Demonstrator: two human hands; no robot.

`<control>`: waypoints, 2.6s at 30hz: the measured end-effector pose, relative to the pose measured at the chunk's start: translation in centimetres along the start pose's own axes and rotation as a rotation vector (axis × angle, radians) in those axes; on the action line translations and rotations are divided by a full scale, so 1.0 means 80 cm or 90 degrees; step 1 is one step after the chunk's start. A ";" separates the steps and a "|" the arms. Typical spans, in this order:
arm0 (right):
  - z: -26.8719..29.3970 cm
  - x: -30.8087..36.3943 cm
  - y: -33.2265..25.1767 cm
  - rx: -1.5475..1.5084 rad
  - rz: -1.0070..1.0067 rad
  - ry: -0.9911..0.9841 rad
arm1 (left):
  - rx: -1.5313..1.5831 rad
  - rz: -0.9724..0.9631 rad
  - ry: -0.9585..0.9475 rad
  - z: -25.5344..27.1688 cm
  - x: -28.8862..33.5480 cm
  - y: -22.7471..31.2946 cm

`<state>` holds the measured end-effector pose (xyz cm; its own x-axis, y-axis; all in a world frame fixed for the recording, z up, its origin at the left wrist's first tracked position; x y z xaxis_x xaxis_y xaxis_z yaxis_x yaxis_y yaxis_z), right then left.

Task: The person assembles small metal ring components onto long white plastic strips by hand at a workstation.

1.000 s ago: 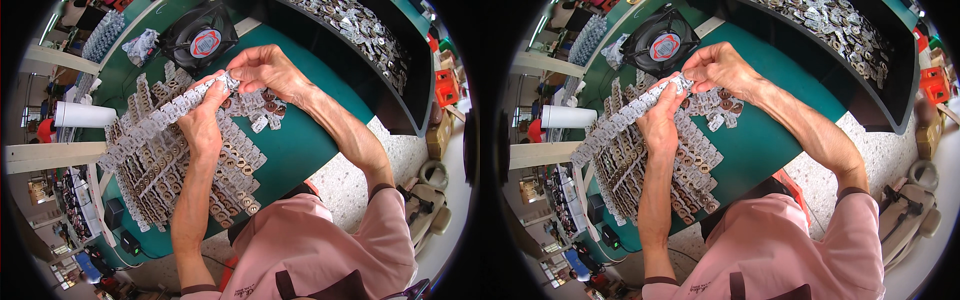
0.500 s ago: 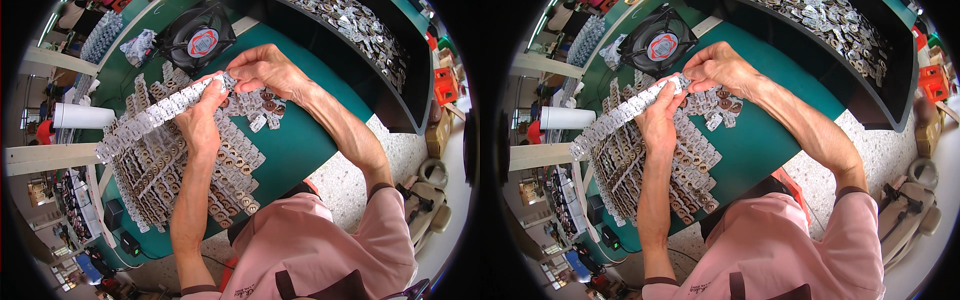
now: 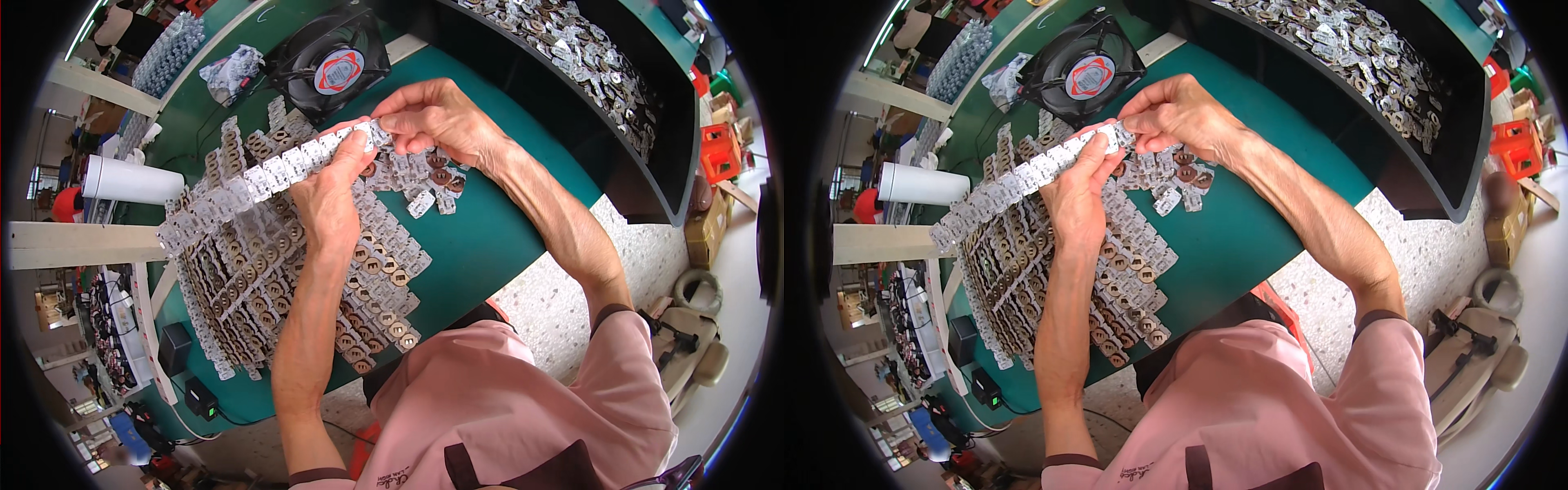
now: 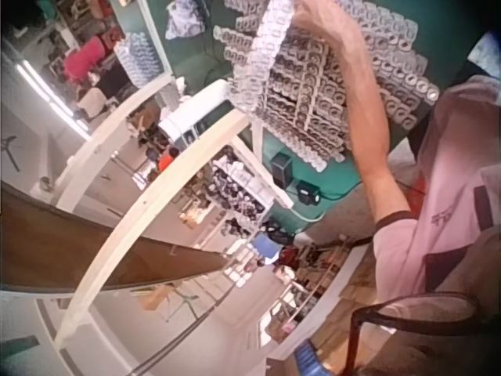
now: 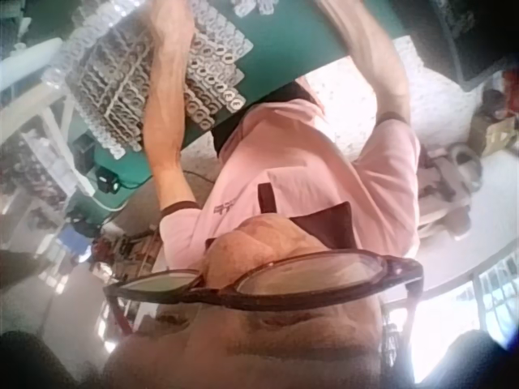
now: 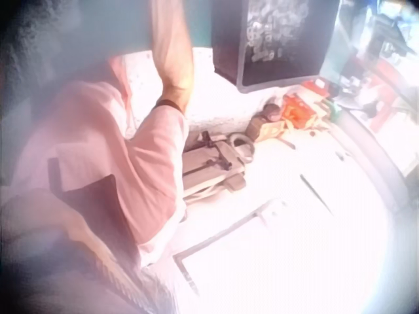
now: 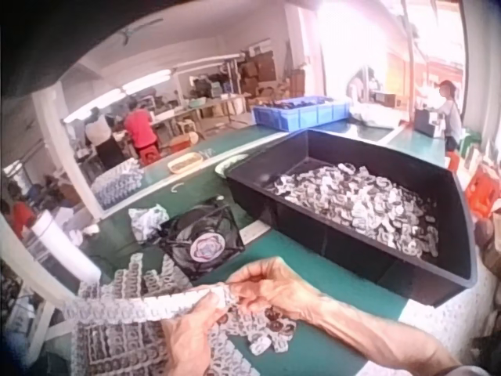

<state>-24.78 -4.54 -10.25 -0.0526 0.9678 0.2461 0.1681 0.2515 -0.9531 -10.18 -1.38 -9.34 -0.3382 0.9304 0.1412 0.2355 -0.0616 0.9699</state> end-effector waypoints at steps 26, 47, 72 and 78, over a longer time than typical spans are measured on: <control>-0.001 -0.003 0.002 -0.013 0.085 0.029 | 0.016 -0.005 0.000 -0.001 0.000 0.001; 0.005 0.004 0.003 -0.051 0.011 0.058 | -0.031 -0.006 -0.017 -0.004 0.008 0.005; 0.021 0.013 -0.007 -0.041 0.000 0.002 | -0.167 -0.120 -0.097 -0.012 0.027 0.013; 0.034 -0.011 -0.016 -0.112 0.034 0.042 | -0.306 -0.241 -0.121 -0.010 0.023 0.012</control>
<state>-27.61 -5.76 -9.77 0.0253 0.9770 0.2119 0.3382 0.1911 -0.9215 -11.32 -0.04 -8.01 -0.1399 0.9646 -0.2235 -0.3179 0.1700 0.9327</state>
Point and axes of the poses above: each hand's wrist, its own x-axis away from the middle knuckle, its own z-axis out of the back of the hand, y = z × x, the point moved 6 cm from there along -x, towards the middle knuckle, and after that the axes turned 14 degrees about y, right-handed, at the moved point
